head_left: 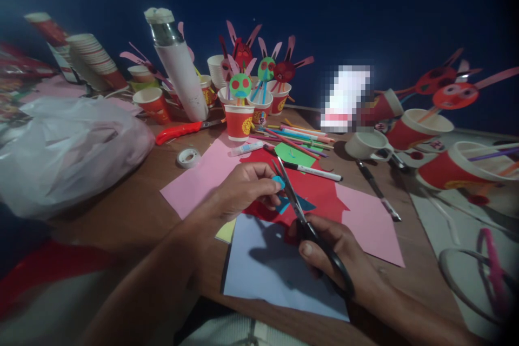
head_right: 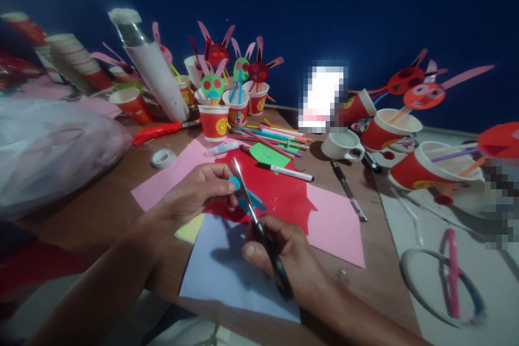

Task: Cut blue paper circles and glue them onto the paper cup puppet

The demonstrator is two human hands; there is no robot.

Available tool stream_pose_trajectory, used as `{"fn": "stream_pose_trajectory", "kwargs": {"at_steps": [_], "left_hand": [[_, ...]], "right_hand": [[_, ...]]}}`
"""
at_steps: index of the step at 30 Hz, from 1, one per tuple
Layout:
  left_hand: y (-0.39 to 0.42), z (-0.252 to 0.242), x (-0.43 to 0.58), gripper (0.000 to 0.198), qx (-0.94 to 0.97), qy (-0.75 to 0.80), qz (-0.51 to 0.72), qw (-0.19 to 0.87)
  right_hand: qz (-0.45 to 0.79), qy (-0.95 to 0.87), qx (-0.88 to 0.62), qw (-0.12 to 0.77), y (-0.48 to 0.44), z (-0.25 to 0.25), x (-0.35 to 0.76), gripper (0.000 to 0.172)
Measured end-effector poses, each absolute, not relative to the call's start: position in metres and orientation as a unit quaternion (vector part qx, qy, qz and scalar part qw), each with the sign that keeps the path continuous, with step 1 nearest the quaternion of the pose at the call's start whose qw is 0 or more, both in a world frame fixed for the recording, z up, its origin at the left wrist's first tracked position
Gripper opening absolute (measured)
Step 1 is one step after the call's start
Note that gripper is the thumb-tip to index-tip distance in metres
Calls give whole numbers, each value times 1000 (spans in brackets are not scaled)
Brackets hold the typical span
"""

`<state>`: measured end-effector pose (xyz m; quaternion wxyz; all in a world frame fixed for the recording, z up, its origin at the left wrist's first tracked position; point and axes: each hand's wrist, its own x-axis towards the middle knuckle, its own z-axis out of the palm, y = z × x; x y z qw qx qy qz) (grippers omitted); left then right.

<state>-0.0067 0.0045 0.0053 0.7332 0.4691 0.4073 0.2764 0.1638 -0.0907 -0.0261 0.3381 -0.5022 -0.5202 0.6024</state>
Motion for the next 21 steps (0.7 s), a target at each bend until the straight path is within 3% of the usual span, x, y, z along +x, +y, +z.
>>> {"fn": "stream_pose_trajectory", "kwargs": {"at_steps": [21], "left_hand": [[4,5,-5,12,476,412,281,724]], "right_hand": [[590,-557,-471,346,-91,-32,166,35]]}}
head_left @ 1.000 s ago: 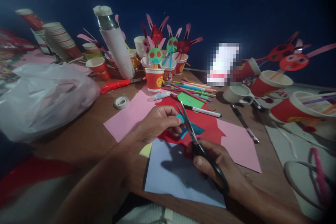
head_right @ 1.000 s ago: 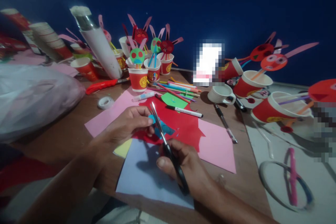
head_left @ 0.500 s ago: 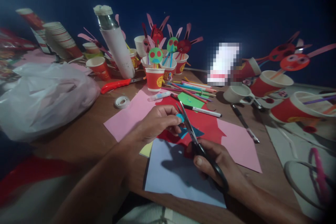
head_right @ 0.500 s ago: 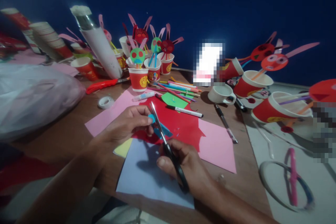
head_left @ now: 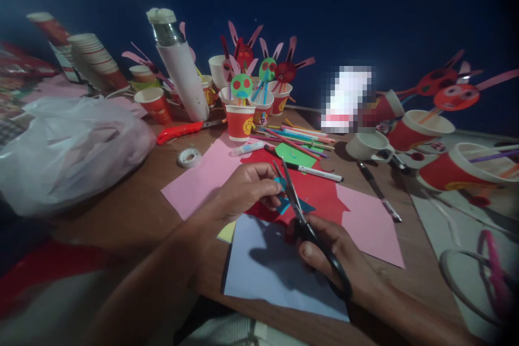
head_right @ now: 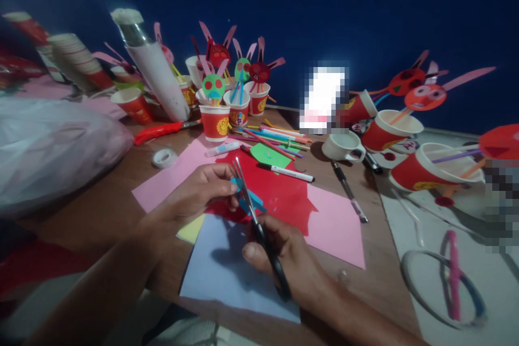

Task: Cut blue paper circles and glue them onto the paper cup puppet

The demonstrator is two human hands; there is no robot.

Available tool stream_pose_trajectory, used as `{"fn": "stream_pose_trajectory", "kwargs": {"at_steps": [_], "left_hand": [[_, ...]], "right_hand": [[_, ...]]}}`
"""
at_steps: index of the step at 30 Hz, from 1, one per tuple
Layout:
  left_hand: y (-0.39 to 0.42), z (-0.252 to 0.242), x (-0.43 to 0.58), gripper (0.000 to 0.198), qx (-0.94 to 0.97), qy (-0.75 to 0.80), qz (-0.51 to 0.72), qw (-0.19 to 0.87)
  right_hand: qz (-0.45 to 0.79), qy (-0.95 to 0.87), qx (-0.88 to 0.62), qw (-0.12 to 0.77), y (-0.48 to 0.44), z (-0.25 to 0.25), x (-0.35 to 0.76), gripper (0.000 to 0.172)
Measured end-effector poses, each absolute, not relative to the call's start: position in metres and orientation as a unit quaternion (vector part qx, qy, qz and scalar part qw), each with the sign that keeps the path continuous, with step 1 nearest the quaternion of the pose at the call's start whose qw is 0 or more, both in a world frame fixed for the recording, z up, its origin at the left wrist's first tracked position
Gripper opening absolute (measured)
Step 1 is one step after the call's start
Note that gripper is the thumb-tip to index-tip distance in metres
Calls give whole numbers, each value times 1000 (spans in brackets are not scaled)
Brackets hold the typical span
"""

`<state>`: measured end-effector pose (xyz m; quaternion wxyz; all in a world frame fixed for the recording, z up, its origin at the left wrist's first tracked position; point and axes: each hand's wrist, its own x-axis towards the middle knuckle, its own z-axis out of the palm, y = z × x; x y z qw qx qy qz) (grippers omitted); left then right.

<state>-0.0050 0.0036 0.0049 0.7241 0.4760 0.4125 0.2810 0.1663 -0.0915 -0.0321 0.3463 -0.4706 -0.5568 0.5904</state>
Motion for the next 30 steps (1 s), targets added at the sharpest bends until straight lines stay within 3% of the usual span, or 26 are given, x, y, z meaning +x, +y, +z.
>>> {"fn": "stream_pose_trajectory", "kwargs": {"at_steps": [30], "left_hand": [[4,3,-5,14,474,402,276,734]], "right_hand": [[583,-564,-479,335,-90,-26,166,35]]}}
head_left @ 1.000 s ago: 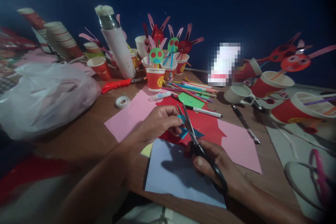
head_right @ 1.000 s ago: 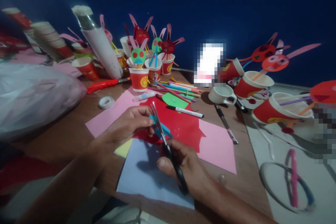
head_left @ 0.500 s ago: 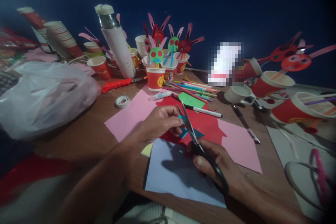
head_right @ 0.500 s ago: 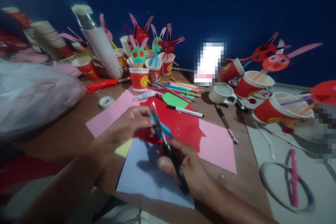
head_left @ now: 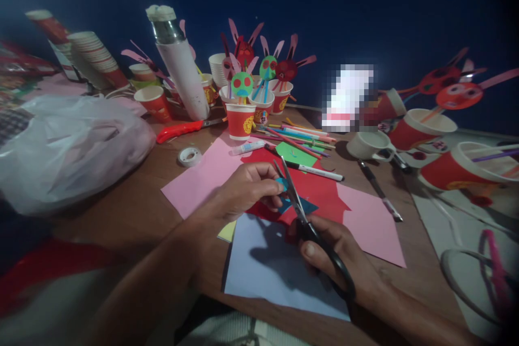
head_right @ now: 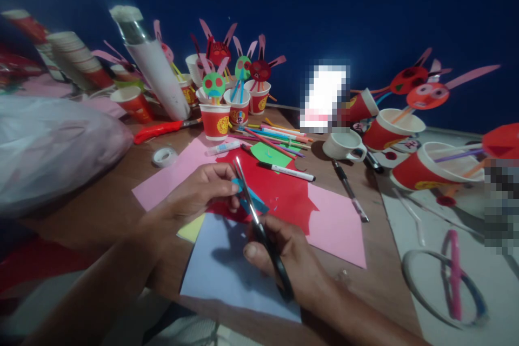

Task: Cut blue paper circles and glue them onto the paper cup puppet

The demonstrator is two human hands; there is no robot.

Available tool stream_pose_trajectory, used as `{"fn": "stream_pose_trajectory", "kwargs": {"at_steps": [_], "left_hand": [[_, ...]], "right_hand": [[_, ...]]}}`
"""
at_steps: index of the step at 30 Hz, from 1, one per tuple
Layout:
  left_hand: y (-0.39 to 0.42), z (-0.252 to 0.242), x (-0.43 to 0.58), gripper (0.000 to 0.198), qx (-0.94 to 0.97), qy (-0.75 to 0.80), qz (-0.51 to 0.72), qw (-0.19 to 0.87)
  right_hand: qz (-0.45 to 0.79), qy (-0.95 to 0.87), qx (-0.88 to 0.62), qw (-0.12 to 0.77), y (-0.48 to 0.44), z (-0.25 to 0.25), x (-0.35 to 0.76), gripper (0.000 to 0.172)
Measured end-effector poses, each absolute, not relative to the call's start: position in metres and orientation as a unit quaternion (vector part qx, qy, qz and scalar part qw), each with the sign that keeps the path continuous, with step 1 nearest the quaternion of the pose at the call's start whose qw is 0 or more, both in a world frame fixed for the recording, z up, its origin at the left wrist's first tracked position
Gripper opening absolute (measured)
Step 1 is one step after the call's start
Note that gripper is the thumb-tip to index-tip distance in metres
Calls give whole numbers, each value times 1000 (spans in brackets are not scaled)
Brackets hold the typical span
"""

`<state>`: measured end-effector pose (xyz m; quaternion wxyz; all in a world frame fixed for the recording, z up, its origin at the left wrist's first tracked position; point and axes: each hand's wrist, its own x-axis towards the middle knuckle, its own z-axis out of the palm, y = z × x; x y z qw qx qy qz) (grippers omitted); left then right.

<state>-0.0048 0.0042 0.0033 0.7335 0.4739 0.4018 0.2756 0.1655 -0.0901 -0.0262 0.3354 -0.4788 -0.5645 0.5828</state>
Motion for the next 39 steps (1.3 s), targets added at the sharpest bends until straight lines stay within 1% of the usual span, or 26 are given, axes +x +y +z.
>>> {"fn": "stream_pose_trajectory", "kwargs": {"at_steps": [39], "left_hand": [[4,4,-5,17,462,399,272,744]], "right_hand": [[590,-553,-484,335,-91,-25,164,37]]}}
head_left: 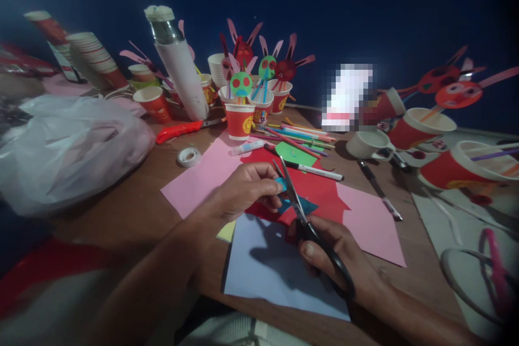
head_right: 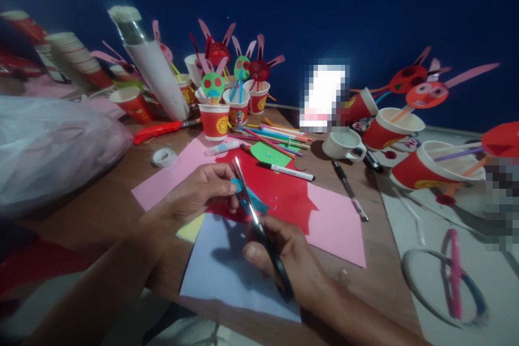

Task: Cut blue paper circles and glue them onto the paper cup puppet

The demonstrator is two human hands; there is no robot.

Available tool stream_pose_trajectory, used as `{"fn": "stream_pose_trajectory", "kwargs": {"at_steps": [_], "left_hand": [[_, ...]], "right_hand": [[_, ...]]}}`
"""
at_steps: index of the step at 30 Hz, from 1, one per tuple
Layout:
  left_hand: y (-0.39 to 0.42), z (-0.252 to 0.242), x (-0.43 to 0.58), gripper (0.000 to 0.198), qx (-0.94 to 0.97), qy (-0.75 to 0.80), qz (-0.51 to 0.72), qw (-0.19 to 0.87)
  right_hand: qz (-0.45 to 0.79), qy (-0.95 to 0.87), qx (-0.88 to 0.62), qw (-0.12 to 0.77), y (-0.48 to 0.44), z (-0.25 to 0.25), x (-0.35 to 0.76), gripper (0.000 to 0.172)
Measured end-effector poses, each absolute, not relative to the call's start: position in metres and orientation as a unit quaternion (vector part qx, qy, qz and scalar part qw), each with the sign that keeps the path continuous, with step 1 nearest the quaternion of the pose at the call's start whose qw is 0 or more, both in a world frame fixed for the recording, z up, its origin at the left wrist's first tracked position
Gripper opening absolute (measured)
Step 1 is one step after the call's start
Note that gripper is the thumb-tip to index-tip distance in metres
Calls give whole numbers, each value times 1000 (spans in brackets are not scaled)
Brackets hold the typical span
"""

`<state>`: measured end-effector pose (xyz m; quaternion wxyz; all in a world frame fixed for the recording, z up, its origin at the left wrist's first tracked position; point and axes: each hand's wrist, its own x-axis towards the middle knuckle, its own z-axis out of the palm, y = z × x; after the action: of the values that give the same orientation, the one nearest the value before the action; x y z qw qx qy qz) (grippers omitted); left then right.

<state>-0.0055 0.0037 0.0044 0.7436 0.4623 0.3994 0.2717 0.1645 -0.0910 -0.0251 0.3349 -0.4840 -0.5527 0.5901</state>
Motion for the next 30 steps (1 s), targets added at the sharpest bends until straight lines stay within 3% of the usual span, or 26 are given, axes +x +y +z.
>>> {"fn": "stream_pose_trajectory", "kwargs": {"at_steps": [30], "left_hand": [[10,4,-10,13,467,403,260,743]], "right_hand": [[626,-511,-500,312,-86,-21,166,40]]}}
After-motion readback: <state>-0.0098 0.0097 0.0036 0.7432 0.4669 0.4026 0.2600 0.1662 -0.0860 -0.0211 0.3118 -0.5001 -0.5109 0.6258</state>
